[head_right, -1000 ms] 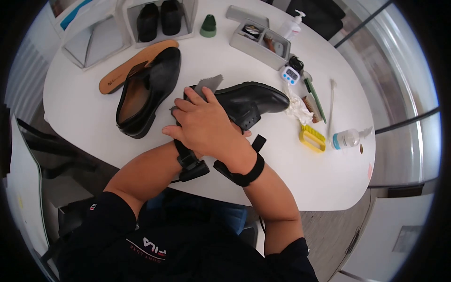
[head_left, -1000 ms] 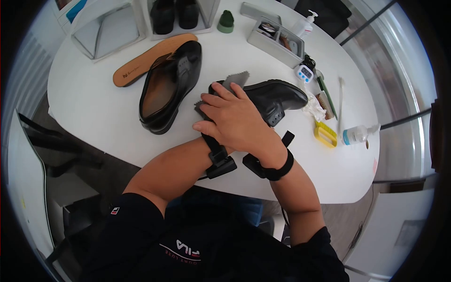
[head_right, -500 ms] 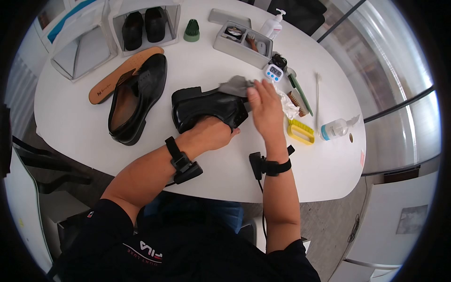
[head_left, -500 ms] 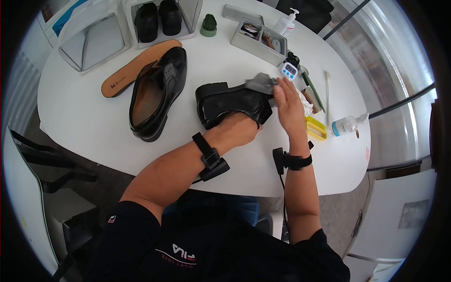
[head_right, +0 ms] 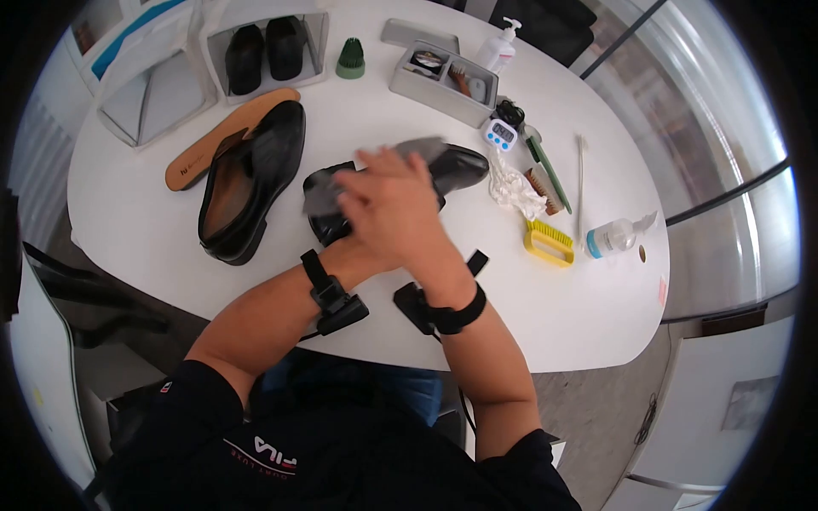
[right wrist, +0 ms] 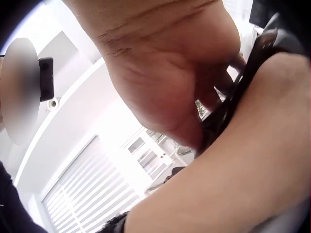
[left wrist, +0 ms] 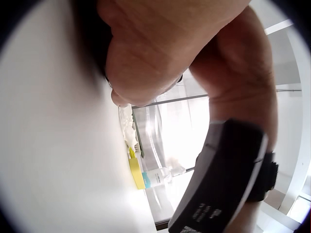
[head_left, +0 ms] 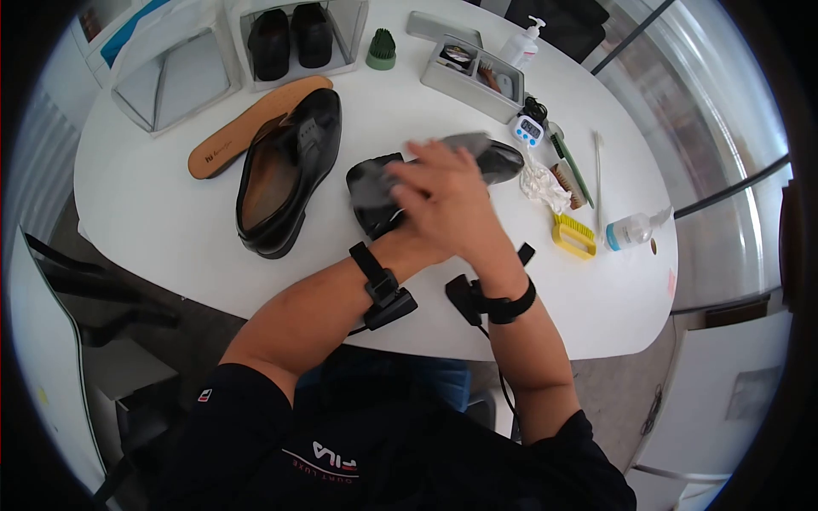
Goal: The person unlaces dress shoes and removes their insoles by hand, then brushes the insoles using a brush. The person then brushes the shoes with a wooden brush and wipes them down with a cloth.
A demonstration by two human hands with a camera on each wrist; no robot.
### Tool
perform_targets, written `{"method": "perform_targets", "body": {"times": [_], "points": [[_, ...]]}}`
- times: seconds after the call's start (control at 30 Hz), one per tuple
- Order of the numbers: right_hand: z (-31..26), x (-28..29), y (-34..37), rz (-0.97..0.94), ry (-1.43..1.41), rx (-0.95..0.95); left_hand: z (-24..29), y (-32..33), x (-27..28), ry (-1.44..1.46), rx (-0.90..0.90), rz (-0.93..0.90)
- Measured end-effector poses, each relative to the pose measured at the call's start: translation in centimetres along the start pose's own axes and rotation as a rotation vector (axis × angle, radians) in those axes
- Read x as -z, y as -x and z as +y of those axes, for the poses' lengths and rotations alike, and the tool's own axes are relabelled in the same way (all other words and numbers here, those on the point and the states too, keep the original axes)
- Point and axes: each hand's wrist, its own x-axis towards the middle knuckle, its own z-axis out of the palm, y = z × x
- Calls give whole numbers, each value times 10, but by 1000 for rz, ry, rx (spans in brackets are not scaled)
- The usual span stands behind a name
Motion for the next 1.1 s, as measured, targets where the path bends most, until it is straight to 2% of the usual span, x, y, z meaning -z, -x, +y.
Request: {"method": "perform_targets", "body": {"times": [0.07, 0.1, 0.17, 0.2, 0.23, 0.3, 0.33, 0.4, 0.43, 0.5, 0.53, 0.6, 0.63, 0.67, 0.7, 0.73, 0.77, 0.8, 0.83, 0.87, 0.9, 0.93, 0.97, 1.0, 1.03, 1.1], "points": [[-15, -5, -3, -170, -95, 173, 2, -3, 1, -34, -38, 128], [-18, -8, -5, -154, -96, 164, 3, -5, 1, -52, -61, 191], [-18, -12, -7, -302, -25, 366, 6, -10, 5, -84, -111, 317], [-15, -12, -9, -305, -18, 375, 7, -12, 6, -97, -134, 381], [-11, -13, -9, -293, -20, 364, 9, -13, 7, -107, -155, 444], [0, -15, -9, -127, -44, 300, 11, -13, 8, -125, -188, 577], [7, -13, -10, -123, -47, 296, 11, -12, 9, -134, -201, 646], [24, -4, -11, 10, -20, 97, 13, -12, 9, -151, -222, 788], [35, 0, -10, 11, -21, 93, 11, -7, 10, -149, -223, 784], [59, 7, -5, 228, 95, -1, 7, 4, 13, -63, 63, -65], [73, 11, -2, 230, 95, -2, 14, 5, 20, -11, 101, -6], [102, 16, 6, 347, -34, -248, 19, 4, 22, -16, 153, -31], [120, 13, 10, 348, -34, -251, 21, 3, 23, -20, 205, -56], [134, 10, 14, 450, -89, -338, 23, 0, 25, -21, 202, -60], [148, 7, 20, 552, -145, -427, 24, -3, 28, -22, 274, -164], [149, 8, 25, 556, -149, -431, 28, -6, 34, -27, 348, -266], [148, 9, 29, 560, -369, -599, 32, -7, 40, -37, 348, -268], [149, 8, 31, 555, -595, -764, 36, -8, 48, -40, 394, -182], [148, 6, 32, 559, -607, -770, 40, -6, 52, -43, 438, -102], [147, 5, 35, 611, -761, -753, 38, -2, 52, -52, 437, -113], [147, 5, 34, 666, -914, -722, 32, 0, 54, 103, 328, 92], [142, 8, 30, 679, -923, -719, 27, 0, 56, 257, 209, 293], [130, 13, 27, 733, -1000, -683, 26, 0, 55, 246, 199, 286], [119, 17, 24, 785, -1076, -643, 25, 0, 56, 404, 192, 349], [109, 22, 23, 796, -1086, -637, 25, 0, 58, 562, 184, 411], [95, 29, 23, 837, -1061, -534, 31, -1, 71, 621, 140, 419]]}}
